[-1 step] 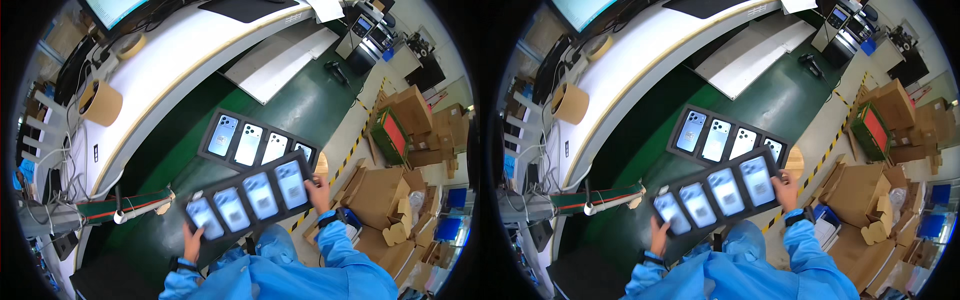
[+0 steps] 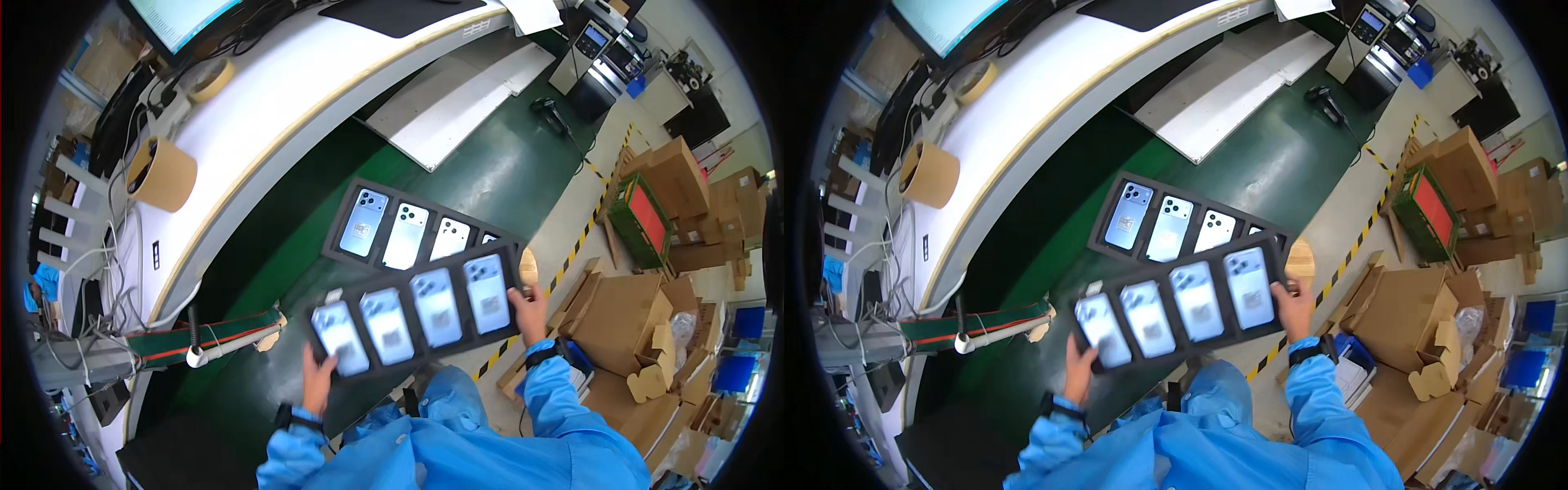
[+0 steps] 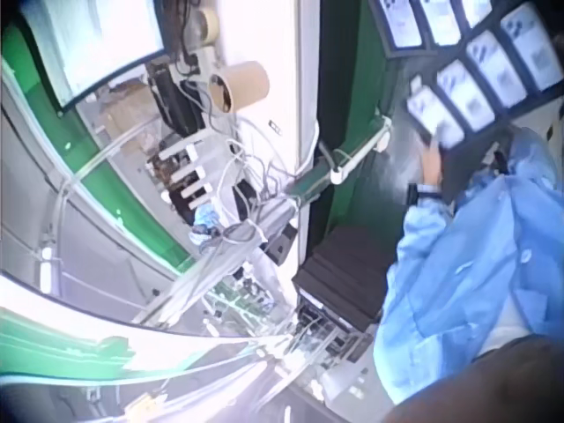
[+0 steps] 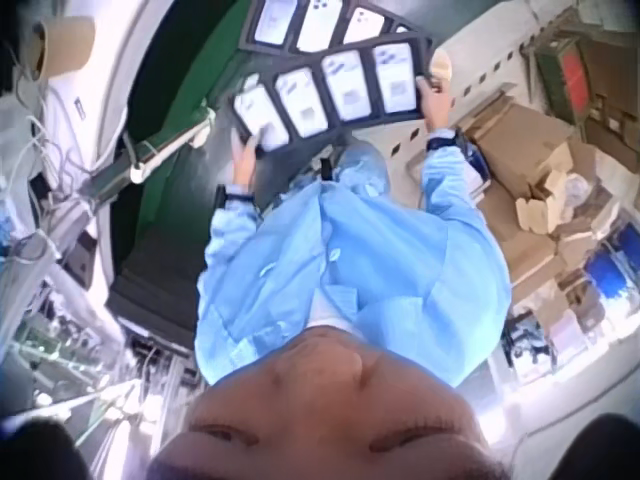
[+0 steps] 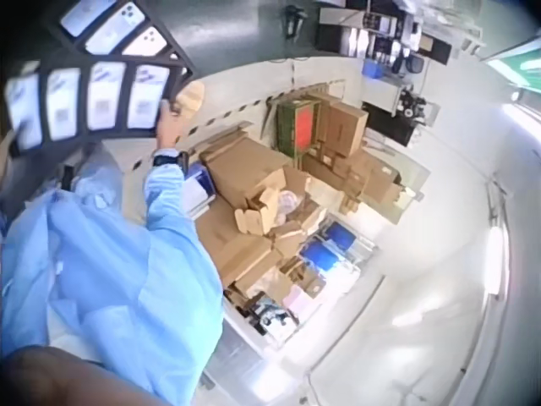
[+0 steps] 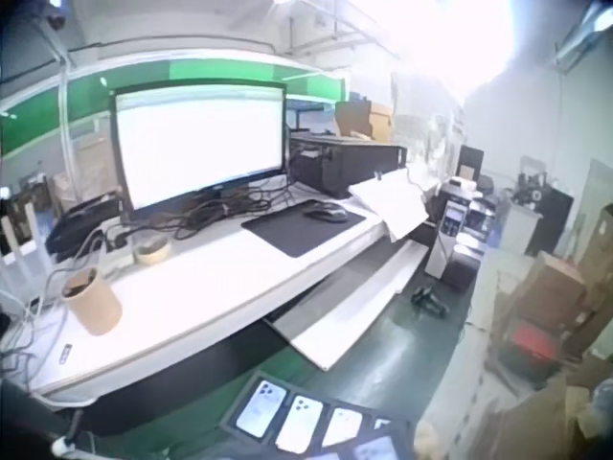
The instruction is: Scanning multiple smartphones and printing corresponding identification labels at a production or sorting facility.
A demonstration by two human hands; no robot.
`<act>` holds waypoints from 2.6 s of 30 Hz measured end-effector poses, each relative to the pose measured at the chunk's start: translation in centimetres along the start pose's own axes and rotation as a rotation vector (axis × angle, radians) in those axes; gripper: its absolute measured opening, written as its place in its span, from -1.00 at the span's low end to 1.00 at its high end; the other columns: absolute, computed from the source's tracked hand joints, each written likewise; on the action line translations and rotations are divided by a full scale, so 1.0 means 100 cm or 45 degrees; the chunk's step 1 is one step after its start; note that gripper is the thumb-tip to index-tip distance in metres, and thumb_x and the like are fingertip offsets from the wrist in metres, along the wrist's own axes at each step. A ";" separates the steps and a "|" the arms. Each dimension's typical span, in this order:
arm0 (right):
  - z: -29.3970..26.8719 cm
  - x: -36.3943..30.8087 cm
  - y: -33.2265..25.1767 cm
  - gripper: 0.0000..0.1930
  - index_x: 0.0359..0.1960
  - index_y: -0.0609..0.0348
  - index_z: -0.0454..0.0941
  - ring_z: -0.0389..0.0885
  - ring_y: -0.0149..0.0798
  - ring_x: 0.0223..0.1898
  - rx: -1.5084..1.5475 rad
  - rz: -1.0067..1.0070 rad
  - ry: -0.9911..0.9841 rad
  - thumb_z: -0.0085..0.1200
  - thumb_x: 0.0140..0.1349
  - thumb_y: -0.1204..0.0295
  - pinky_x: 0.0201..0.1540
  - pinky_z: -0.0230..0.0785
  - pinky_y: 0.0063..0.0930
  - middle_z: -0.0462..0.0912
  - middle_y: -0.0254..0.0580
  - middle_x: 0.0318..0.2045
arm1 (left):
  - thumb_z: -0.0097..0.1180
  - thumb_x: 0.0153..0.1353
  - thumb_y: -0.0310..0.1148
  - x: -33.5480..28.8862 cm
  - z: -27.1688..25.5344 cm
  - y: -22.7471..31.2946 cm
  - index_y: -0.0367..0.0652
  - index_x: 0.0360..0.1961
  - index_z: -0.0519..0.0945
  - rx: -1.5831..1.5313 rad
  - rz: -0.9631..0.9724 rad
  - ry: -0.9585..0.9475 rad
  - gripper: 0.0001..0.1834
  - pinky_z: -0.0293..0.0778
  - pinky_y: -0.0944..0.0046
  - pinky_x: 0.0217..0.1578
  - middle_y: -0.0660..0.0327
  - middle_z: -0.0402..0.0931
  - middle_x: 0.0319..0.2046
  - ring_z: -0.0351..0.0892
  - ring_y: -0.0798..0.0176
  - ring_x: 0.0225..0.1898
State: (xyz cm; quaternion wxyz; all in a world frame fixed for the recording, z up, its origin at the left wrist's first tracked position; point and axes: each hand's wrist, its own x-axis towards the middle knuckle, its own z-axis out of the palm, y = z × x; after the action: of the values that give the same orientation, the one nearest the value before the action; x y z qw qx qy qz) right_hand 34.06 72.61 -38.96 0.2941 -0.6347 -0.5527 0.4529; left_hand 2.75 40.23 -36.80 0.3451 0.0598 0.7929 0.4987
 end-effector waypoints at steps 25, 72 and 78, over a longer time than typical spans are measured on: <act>0.018 0.047 0.067 -0.49 0.19 0.32 0.38 0.54 -0.15 0.00 0.324 0.205 -0.405 -0.06 0.13 0.55 0.10 0.38 -0.31 0.55 -0.03 0.03 | 0.00 0.29 -0.15 0.120 0.066 -0.004 -0.11 0.06 0.40 0.907 0.239 0.322 -0.60 0.49 -0.25 -0.15 -0.20 0.56 -0.17 0.57 -0.33 -0.16; 0.071 -0.259 -0.011 -0.20 0.30 0.38 0.03 0.48 -0.07 0.12 -0.119 0.561 -1.288 0.27 0.18 0.29 0.07 0.53 -0.25 0.34 0.10 0.19 | 0.03 0.31 -0.29 -0.089 -0.218 -0.252 -0.33 -0.31 0.59 -0.294 -0.122 0.839 -0.73 0.52 0.17 -0.53 0.08 0.58 -0.41 0.55 0.18 -0.46; 0.035 -0.213 -0.043 -0.25 0.22 0.33 0.15 0.50 -0.25 0.05 0.176 0.087 -1.312 0.34 0.09 0.37 0.03 0.46 -0.35 0.46 0.00 0.07 | -0.02 0.38 -0.18 -0.081 -0.180 -0.243 -0.28 -0.03 0.45 -0.440 -0.326 0.656 -0.64 0.51 0.30 -0.64 0.14 0.54 -0.44 0.56 0.22 -0.61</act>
State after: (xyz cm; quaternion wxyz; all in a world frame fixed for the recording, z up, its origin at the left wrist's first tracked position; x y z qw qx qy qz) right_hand 29.50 52.46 -31.39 0.0102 -0.3261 -0.5736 0.7513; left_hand 4.01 11.17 -48.27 0.1982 -0.2279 0.7588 0.5771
